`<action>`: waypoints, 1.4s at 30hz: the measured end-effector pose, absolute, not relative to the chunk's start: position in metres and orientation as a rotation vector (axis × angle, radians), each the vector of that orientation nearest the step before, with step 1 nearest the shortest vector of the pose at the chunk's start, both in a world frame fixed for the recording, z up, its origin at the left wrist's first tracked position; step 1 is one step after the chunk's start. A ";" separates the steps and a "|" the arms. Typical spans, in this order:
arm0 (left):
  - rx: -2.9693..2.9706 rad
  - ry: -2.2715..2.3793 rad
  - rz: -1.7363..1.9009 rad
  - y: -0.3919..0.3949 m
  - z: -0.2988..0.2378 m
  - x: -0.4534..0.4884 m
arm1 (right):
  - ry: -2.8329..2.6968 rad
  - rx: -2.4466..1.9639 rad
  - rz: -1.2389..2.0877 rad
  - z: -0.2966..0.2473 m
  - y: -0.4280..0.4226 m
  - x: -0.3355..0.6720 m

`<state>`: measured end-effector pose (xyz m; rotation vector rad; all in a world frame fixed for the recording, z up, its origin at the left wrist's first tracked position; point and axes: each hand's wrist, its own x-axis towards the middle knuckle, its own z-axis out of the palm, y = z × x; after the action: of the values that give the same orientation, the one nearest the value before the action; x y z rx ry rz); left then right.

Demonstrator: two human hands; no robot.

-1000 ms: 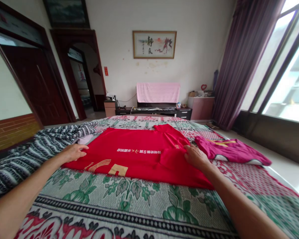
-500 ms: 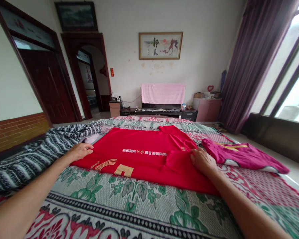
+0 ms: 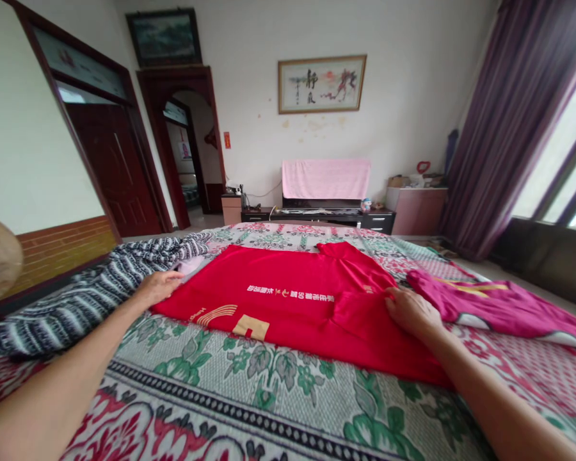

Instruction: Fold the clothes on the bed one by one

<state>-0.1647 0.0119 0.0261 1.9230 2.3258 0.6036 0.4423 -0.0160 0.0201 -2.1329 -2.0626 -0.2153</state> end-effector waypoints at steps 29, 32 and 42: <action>2.171 2.335 0.286 0.023 0.018 -0.161 | -1.768 -2.134 -0.054 0.027 -0.023 0.448; 2.163 2.352 0.225 0.026 0.016 -0.162 | -1.644 -2.053 -0.021 0.025 -0.022 0.455; 2.154 2.374 0.165 0.025 0.018 -0.161 | -1.986 -1.537 -0.018 0.024 -0.022 0.420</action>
<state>-0.1611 0.0252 0.0182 2.1540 2.3740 0.1645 0.4200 -0.0221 0.0243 -1.5369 -1.9858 -0.0177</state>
